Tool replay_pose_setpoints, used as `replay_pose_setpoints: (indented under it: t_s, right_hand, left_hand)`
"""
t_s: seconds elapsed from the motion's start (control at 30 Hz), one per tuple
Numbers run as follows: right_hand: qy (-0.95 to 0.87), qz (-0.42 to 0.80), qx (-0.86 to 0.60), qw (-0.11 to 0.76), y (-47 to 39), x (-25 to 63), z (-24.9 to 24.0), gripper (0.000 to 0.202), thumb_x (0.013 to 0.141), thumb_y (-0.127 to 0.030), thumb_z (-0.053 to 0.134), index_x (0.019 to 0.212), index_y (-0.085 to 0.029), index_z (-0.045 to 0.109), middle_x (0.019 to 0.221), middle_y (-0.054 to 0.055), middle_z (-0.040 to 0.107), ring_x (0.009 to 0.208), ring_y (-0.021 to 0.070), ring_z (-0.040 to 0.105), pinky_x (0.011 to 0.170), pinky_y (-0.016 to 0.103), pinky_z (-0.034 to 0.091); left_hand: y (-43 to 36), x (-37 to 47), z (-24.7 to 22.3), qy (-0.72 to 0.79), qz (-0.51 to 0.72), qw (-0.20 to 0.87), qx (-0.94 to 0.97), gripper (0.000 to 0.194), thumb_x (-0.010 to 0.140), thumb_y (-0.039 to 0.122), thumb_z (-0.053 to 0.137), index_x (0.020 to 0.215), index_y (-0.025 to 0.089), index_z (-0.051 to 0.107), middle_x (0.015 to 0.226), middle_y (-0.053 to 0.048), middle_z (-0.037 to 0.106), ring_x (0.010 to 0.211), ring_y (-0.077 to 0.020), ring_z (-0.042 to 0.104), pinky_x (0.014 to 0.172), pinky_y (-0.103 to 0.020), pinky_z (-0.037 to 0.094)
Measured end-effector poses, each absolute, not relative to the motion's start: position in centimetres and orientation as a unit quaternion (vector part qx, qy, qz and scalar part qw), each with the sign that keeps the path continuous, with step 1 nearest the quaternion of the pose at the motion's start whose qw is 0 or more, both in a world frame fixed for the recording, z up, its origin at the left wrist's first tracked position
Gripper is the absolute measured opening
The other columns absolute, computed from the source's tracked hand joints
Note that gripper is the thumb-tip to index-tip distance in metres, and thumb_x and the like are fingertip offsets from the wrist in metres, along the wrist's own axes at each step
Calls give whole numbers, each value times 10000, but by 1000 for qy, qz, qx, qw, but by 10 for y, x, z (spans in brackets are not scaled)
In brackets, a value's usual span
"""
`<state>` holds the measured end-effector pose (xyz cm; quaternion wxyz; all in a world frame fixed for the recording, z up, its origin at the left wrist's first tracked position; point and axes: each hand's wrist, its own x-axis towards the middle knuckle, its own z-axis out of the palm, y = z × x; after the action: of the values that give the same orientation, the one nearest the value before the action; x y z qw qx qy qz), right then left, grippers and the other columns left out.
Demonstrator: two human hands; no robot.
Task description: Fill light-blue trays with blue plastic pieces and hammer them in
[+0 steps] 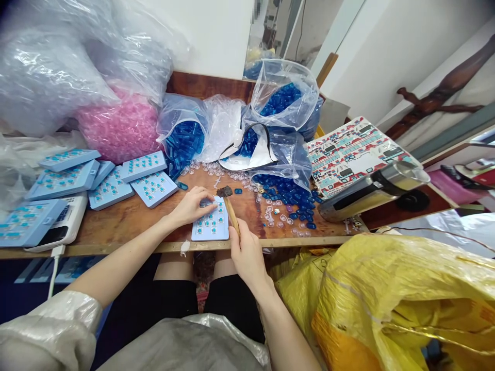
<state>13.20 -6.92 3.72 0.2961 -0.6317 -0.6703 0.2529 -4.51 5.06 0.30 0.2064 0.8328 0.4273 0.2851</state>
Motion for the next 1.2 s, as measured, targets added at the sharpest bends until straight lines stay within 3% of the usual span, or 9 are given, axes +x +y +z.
replay_pose_setpoints:
  t_s: [0.23,0.37,0.43,0.53,0.63,0.73,0.9,1.1,1.2]
  right_hand:
    - [-686,228,-667,182,-58,131,32,291,904,-314,300,1000,-188,545,709,53,640,677,209,609,589,255,392]
    - [-670,246,-654,251,-63,135,35,316,915,-337,284,1068,-197,522,747,35,641,689,190,603,627,255,408]
    - [-660,255,-649,278,-67,137,35,329,914,-348,287,1076,-184,522,718,27,625,670,184,592,627,256,413]
    - [-654,264,-647,289,-70,139,34,338,914,-361,287,1041,-170,535,672,17,593,624,172,566,600,253,411]
    - [-649,264,-653,287,-73,144,32,333,912,-357,292,1038,-167,535,676,16,588,612,163,552,566,243,401]
    - [-636,262,-666,290,-76,151,29,334,910,-353,300,1058,-165,532,706,28,597,640,169,559,568,246,400]
    - [-615,274,-674,305,-79,155,27,326,905,-360,316,1056,-171,535,688,24,594,629,174,559,565,249,390]
    - [-620,279,-664,312,-81,149,27,340,907,-362,314,1082,-164,528,760,44,616,678,177,574,578,246,395]
    - [-624,270,-667,304,-84,150,28,346,907,-361,309,1084,-162,529,761,46,617,685,180,578,594,251,403]
  left_hand:
    - [50,-47,-2,423,273,213,838,177,759,334,587,819,168,611,922,-67,577,931,-211,511,873,-368,407]
    - [69,-49,-2,429,297,246,817,303,777,342,567,1022,167,588,1000,-69,589,944,-196,541,859,-333,432]
    - [91,-48,-4,438,316,211,815,294,825,248,479,1092,153,560,1055,-81,578,980,-189,533,881,-326,420]
    - [127,-45,-7,437,271,137,847,287,801,96,405,1011,137,596,1073,-98,563,1023,-204,502,923,-354,381]
    - [146,-41,-9,453,221,119,856,223,775,74,412,843,135,615,959,-104,575,945,-210,529,868,-351,404]
    - [134,-39,-2,457,258,163,835,154,759,107,459,835,142,589,861,-77,586,830,-181,560,795,-311,436]
    - [79,-38,20,399,275,342,805,169,751,229,559,904,158,570,810,-8,632,717,-130,580,692,-250,462]
    - [57,-32,17,392,220,218,866,166,738,273,635,879,186,623,926,-35,649,955,-215,521,860,-364,389]
    - [60,-31,8,414,223,217,855,205,741,340,637,888,198,639,975,-51,617,990,-233,491,872,-385,376]
